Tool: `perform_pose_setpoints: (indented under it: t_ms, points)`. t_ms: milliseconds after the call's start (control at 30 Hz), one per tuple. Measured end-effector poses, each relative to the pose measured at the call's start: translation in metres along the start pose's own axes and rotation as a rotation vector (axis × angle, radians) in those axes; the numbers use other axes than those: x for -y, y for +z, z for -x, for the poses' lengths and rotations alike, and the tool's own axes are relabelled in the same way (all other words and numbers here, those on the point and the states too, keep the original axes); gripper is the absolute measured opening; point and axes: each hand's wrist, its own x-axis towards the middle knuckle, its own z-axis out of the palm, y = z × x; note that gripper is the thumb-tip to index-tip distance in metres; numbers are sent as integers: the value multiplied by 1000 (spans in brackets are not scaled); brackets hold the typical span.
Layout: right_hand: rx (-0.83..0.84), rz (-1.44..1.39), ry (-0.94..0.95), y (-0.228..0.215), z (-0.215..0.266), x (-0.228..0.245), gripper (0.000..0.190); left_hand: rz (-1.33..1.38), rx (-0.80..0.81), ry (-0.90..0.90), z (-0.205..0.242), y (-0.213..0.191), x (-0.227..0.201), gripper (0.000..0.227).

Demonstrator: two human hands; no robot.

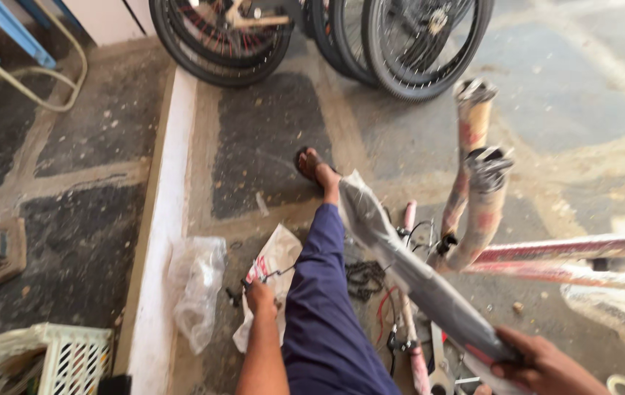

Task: The person sits on the floor and assembles a bicycle by attaching the handlebar stem to the frame. They use a screwdriver to tighten the bolts securing the stem and adjust the handlebar position. The person also handles a plastic-wrapped bicycle seat and positions it near the frame.

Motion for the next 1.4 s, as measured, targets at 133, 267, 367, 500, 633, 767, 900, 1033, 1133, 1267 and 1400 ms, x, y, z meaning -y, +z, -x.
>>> perform_pose_setpoints:
  t_ms: [133,267,367,500,633,767,900,1033,1133,1267,1400]
  points:
    - [64,-6,1,0,-11,-10,70,776,208,-410,1,3,-14,43]
    - [67,-43,22,2,-14,-17,72,907,226,-200,2,13,-22,38]
    - [47,-6,4,3,-6,-9,71,1029,184,-107,-5,37,-47,31]
    - [48,-21,22,-2,1,4,68,1134,226,27,-11,70,-78,29]
    - [36,-25,48,-2,3,-3,71,1172,476,115,-10,97,-92,26]
    - [50,-59,25,-4,6,1,67,1162,776,0,2,118,-88,28]
    - [38,-65,69,-9,9,12,67,1128,864,5,30,138,-78,37]
    - [7,-17,78,-10,13,14,70,1077,952,82,67,136,-84,26]
    - [12,-26,76,-14,16,16,72,1062,1037,165,85,127,-89,21]
    - [52,-23,144,-20,23,25,67,1103,1141,156,90,120,-89,18]
    - [19,-5,127,-26,23,29,72,1108,1272,216,103,118,-85,37]
